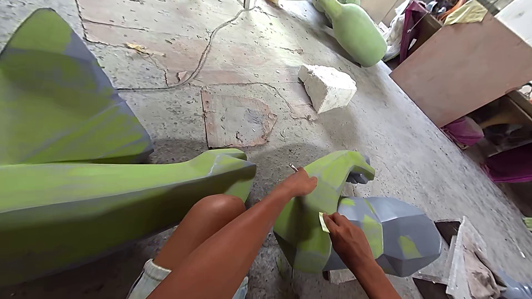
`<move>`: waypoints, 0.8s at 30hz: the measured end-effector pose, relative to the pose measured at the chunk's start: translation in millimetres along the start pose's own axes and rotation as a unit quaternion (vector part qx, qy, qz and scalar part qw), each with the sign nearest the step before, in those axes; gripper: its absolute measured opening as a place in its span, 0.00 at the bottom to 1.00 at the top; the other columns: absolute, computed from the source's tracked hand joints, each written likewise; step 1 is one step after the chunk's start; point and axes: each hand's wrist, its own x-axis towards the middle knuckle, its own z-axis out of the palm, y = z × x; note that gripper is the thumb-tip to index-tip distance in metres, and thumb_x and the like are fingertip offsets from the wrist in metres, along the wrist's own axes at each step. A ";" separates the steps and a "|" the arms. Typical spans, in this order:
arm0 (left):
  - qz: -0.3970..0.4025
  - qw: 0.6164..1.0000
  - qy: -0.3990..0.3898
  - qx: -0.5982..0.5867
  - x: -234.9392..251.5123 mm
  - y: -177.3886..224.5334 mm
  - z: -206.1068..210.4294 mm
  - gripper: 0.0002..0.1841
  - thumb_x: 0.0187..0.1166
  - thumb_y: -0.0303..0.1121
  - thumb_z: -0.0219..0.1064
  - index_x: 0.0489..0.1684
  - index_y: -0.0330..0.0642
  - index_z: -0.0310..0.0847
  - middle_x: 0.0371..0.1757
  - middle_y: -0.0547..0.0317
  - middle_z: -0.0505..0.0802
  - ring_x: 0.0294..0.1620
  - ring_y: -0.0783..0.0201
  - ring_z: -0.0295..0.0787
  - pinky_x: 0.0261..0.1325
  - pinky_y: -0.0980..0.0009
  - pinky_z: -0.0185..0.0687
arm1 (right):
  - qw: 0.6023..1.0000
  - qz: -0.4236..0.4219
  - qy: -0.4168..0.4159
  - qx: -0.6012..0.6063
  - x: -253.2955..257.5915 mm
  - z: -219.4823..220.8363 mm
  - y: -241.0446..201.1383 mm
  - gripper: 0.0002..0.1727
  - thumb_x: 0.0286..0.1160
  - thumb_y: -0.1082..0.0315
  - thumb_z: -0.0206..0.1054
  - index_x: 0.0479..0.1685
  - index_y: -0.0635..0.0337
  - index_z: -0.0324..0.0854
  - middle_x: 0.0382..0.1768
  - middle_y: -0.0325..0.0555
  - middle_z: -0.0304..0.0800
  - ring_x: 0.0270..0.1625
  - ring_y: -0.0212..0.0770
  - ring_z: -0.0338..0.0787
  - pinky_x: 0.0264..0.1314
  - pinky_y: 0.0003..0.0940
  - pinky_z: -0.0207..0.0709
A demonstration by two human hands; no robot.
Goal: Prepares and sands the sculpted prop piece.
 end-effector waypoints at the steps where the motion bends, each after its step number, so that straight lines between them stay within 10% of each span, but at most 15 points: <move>1: -0.002 1.000 -0.001 -0.001 1.2 -0.6 0.6 0.36 0.88 0.55 0.49 0.84 0.33 0.58 0.63 0.35 0.87 0.64 0.42 0.88 0.63 0.40 0.81 | 1.000 -0.010 0.005 -0.020 -6.4 0.3 -2.5 0.20 0.72 0.75 0.65 0.61 0.53 0.90 0.45 0.45 0.92 0.43 0.43 0.94 0.39 0.37 0.90; 11: 0.006 1.000 -0.006 -0.008 1.7 0.9 -1.5 0.37 0.88 0.55 0.48 0.86 0.33 0.55 0.64 0.35 0.87 0.65 0.42 0.87 0.65 0.40 0.81 | 0.996 -0.039 0.006 0.078 -30.9 -12.6 18.6 0.18 0.75 0.63 0.66 0.62 0.43 0.90 0.54 0.40 0.93 0.55 0.38 0.93 0.52 0.35 0.90; 20: 0.005 1.000 -0.007 0.005 1.7 1.7 1.7 0.38 0.88 0.56 0.48 0.87 0.33 0.54 0.66 0.36 0.87 0.66 0.44 0.87 0.65 0.41 0.81 | 0.998 -0.039 0.017 -0.042 -7.3 2.0 26.4 0.19 0.70 0.74 0.67 0.59 0.52 0.91 0.45 0.45 0.93 0.45 0.44 0.94 0.43 0.38 0.89; 24: 0.005 1.000 -0.008 -0.004 4.5 -1.7 0.8 0.38 0.88 0.55 0.48 0.88 0.33 0.54 0.66 0.35 0.87 0.66 0.43 0.87 0.66 0.41 0.81 | 0.994 -0.085 0.020 -0.064 -30.0 0.3 34.1 0.19 0.68 0.74 0.67 0.59 0.52 0.91 0.48 0.43 0.94 0.54 0.43 0.93 0.58 0.36 0.88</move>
